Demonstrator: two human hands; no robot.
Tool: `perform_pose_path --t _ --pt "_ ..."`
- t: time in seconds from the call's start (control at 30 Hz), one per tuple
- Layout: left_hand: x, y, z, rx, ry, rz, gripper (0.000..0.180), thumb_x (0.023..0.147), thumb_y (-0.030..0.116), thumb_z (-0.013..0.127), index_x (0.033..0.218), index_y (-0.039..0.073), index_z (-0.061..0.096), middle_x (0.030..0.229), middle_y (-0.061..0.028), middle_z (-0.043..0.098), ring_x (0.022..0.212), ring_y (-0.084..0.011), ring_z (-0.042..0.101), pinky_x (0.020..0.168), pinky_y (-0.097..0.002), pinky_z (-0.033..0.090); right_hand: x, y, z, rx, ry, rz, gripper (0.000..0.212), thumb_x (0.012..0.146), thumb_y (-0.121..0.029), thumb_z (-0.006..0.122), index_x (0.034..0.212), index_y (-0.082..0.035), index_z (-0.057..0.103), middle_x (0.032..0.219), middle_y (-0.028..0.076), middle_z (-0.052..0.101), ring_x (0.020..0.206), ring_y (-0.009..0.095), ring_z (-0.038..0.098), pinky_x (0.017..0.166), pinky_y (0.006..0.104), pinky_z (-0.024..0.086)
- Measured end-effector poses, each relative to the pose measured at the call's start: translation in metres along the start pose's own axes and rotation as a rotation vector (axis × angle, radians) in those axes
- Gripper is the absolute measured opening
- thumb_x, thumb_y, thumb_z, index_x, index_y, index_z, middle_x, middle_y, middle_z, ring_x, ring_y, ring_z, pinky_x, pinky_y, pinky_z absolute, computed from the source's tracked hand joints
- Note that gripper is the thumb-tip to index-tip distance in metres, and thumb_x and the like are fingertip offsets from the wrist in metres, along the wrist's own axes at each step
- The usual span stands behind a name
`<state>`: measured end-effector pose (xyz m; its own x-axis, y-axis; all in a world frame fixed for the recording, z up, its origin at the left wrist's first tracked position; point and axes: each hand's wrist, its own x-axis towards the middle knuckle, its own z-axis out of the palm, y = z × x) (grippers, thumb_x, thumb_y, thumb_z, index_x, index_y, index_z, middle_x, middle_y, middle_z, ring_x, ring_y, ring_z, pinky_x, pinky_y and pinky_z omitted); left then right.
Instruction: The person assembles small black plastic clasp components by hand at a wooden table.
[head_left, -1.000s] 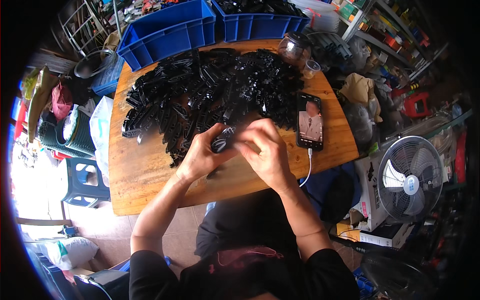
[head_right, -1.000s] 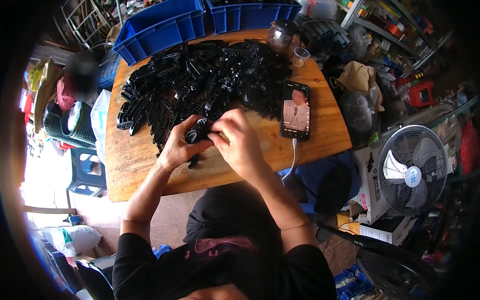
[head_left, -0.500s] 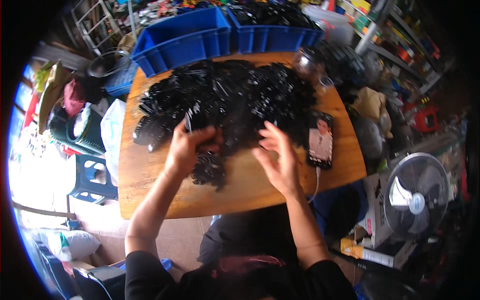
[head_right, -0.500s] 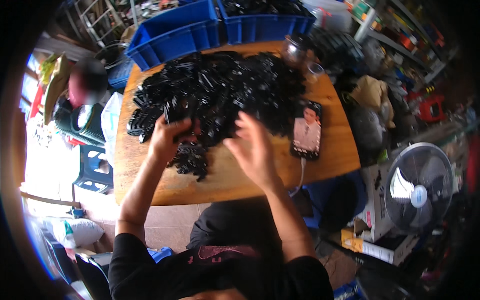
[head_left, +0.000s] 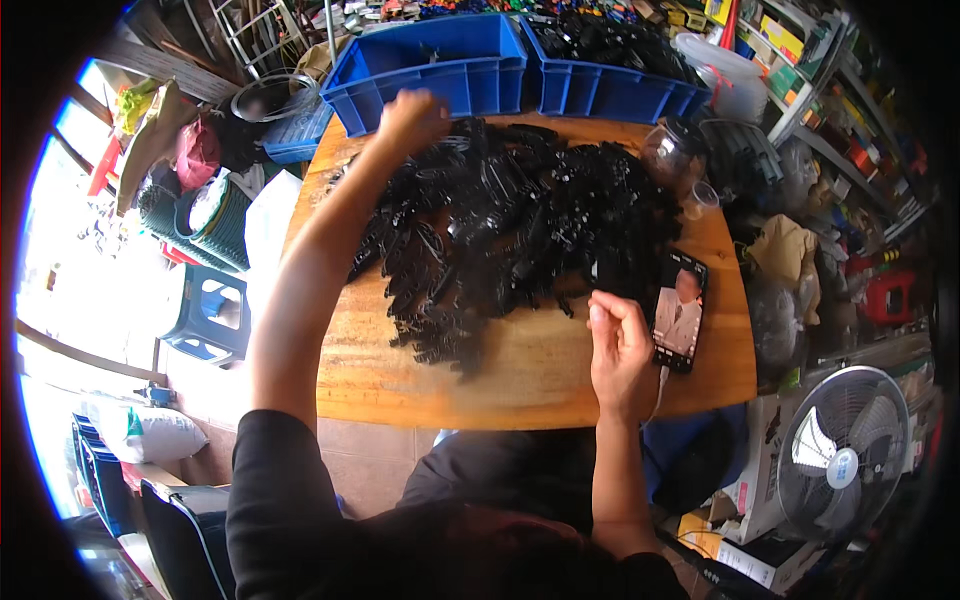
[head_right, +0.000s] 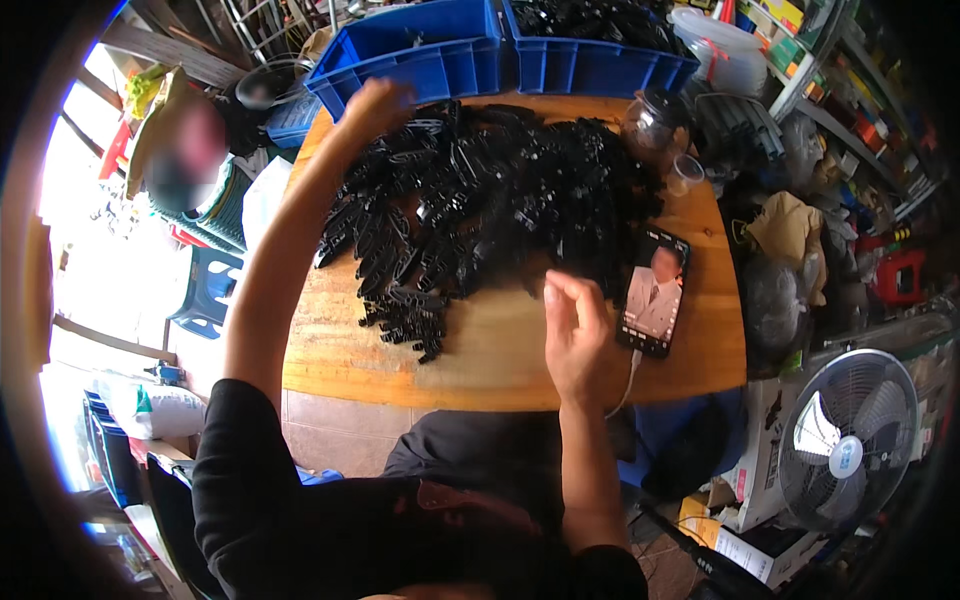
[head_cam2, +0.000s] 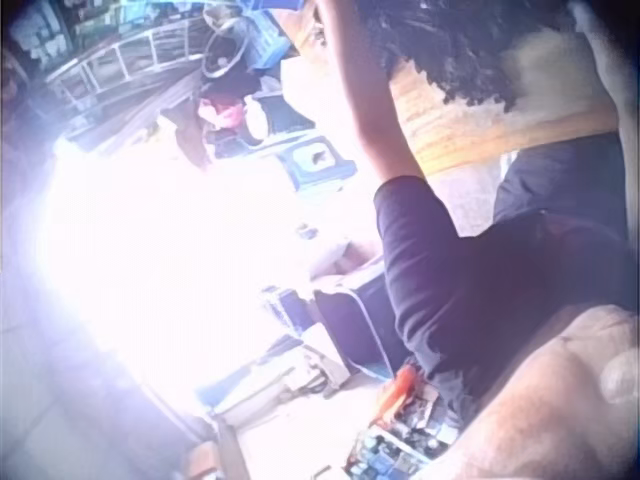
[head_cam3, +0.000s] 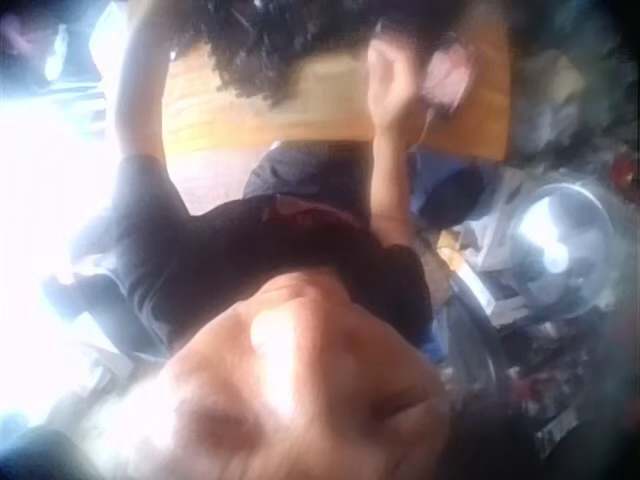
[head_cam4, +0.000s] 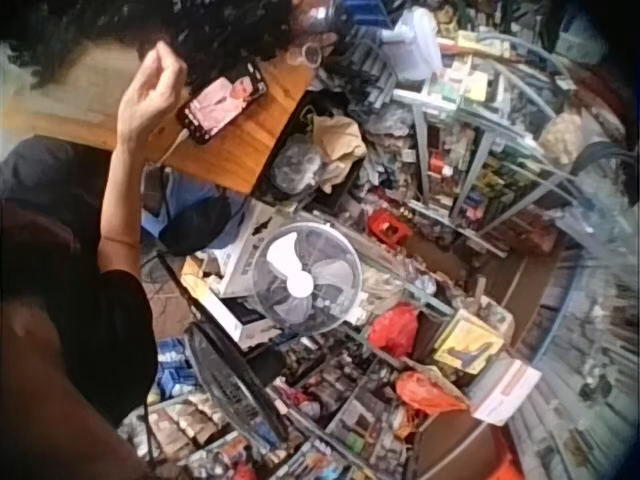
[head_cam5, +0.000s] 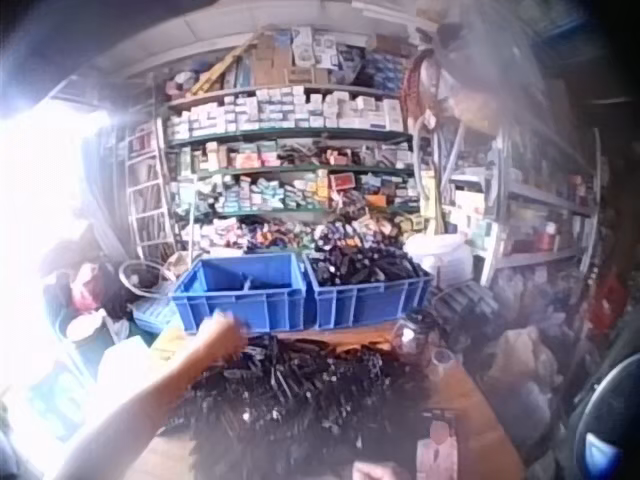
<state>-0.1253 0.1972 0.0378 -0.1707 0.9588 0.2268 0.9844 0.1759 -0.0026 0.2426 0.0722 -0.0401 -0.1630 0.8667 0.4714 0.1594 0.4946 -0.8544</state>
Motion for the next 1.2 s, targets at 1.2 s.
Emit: perform_pose_path --t 1.2 --pt "-0.216 0.128 -0.012 -1.789 -0.590 0.003 0.042 0.081 0.004 0.061 0.121 0.000 0.050 0.103 -0.0076 0.060 0.090 -0.0146 0.058 0.073 -0.0277 0.050 0.001 -0.032 0.020 0.135 -0.246 -0.061 0.011 0.082 -0.004 0.066 0.084 -0.001 0.055 0.087 0.005 0.057 0.081 0.010 0.056 0.071 0.0237 0.047"
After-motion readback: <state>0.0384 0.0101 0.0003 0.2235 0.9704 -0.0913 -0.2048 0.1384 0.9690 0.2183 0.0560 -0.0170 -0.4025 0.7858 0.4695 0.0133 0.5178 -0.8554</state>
